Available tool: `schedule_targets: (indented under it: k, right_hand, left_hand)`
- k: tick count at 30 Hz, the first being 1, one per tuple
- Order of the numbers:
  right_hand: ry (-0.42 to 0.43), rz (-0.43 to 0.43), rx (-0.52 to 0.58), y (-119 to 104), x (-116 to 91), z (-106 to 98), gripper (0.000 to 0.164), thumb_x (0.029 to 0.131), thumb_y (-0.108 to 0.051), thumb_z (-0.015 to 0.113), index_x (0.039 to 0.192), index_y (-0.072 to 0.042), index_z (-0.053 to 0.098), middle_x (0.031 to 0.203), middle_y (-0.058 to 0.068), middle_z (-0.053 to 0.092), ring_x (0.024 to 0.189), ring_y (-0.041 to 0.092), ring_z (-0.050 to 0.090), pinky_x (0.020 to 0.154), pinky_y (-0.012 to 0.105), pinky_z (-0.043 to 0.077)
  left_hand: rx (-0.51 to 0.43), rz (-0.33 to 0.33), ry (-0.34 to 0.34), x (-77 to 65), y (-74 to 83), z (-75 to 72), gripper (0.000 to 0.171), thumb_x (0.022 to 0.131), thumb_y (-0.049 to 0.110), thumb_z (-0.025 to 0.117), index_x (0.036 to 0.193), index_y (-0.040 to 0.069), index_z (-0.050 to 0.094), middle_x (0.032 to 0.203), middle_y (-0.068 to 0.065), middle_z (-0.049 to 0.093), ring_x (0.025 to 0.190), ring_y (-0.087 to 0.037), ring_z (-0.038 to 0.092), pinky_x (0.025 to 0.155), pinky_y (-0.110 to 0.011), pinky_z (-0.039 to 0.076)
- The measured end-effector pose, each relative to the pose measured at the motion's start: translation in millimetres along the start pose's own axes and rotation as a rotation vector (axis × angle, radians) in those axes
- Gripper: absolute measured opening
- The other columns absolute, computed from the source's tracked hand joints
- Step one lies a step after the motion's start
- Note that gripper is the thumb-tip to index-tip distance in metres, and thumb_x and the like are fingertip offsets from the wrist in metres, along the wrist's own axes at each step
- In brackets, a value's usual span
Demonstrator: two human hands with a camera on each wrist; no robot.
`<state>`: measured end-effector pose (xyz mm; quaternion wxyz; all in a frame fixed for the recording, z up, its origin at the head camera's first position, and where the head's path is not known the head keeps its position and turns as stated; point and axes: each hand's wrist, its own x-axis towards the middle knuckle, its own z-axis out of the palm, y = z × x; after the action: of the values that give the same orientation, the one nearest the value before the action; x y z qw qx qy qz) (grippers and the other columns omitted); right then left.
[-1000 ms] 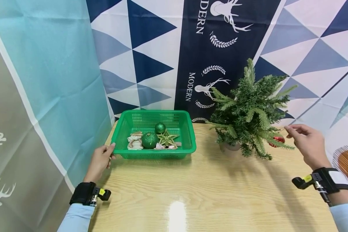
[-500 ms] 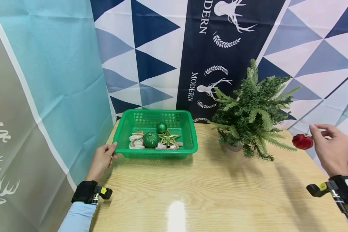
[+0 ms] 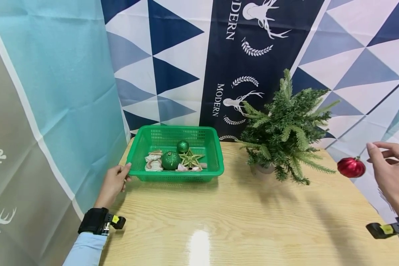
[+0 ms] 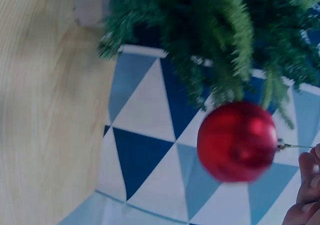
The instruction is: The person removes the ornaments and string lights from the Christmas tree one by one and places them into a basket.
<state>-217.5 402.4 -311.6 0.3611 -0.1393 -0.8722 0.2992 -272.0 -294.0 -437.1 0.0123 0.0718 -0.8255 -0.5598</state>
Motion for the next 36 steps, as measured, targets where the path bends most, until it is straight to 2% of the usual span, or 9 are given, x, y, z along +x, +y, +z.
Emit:
schedule_targets:
  k: [2,4,10,16,24,28,32,36]
  right_hand:
    - [0.017,-0.005,0.05,-4.0,-2.1,-2.7,0.013,0.106,-0.029,0.059,0.111,-0.04,0.061,0.076,-0.026,0.049,0.057,-0.005,0.041,0.055,0.016,0.028]
    - [0.034,-0.015,0.078,-8.0,-4.6,-5.1,0.016,0.105,-0.027,0.06,0.11,-0.043,0.06,0.076,-0.025,0.05,0.057,-0.006,0.041,0.056,0.017,0.028]
    - [0.075,-0.026,0.099,-19.8,-12.5,-10.7,0.017,0.107,-0.025,0.058,0.116,-0.039,0.062,0.08,-0.028,0.05,0.067,-0.006,0.043,0.065,0.016,0.029]
    - [0.107,-0.079,0.157,-33.5,-16.9,-17.0,0.019,0.106,-0.022,0.058,0.108,-0.042,0.058,0.077,-0.027,0.052,0.055,-0.001,0.036,0.054,0.017,0.025]
    - [0.084,-0.095,0.244,-53.8,-29.1,-19.7,0.025,0.105,-0.014,0.06,0.103,-0.039,0.059,0.073,-0.025,0.055,0.044,-0.001,0.033,0.045,0.018,0.023]
    - [0.049,-0.085,0.289,-61.0,-35.2,-19.7,0.029,0.104,-0.008,0.06,0.1,-0.037,0.06,0.071,-0.023,0.057,0.039,0.001,0.03,0.039,0.022,0.02]
    - [0.01,-0.094,0.324,-66.0,-40.7,-18.8,0.03,0.103,-0.003,0.06,0.1,-0.033,0.062,0.071,-0.019,0.058,0.037,0.004,0.028,0.038,0.026,0.018]
    - [-0.011,-0.101,0.312,-69.0,-45.5,-17.3,0.029,0.102,-0.003,0.061,0.099,-0.031,0.063,0.07,-0.017,0.058,0.039,0.004,0.031,0.041,0.023,0.021]
  left_hand:
    - [0.003,0.001,0.0,0.2,0.5,-0.1,0.051,0.107,0.051,0.048,0.095,0.002,0.052,0.087,-0.015,0.062,0.056,-0.018,0.047,0.053,-0.037,0.046]
    - [0.004,0.004,-0.002,0.3,0.3,-0.3,0.051,0.108,0.051,0.048,0.095,0.002,0.052,0.087,-0.014,0.062,0.056,-0.018,0.047,0.054,-0.036,0.046]
    - [0.004,-0.003,0.003,-1.7,-4.8,-0.5,0.049,0.107,0.05,0.048,0.093,0.003,0.052,0.085,-0.013,0.062,0.055,-0.018,0.047,0.053,-0.035,0.046]
    - [0.008,0.014,0.003,0.0,-3.5,0.1,0.053,0.106,0.055,0.048,0.095,0.003,0.051,0.088,-0.015,0.062,0.057,-0.019,0.047,0.054,-0.036,0.045]
    - [0.007,0.025,0.0,0.2,-1.9,-0.3,0.053,0.107,0.052,0.048,0.097,0.0,0.052,0.091,-0.02,0.062,0.057,-0.019,0.048,0.055,-0.039,0.047]
    - [0.009,0.02,0.0,0.1,-1.5,0.6,0.052,0.107,0.052,0.048,0.096,0.001,0.052,0.09,-0.02,0.062,0.057,-0.018,0.047,0.055,-0.039,0.047]
    - [0.006,0.009,0.007,0.4,-1.6,1.8,0.051,0.108,0.051,0.047,0.096,0.002,0.052,0.09,-0.02,0.062,0.056,-0.017,0.046,0.054,-0.039,0.047]
    - [0.007,0.008,0.012,1.0,-2.5,2.0,0.051,0.108,0.051,0.047,0.094,0.002,0.052,0.089,-0.02,0.062,0.056,-0.017,0.046,0.054,-0.04,0.047]
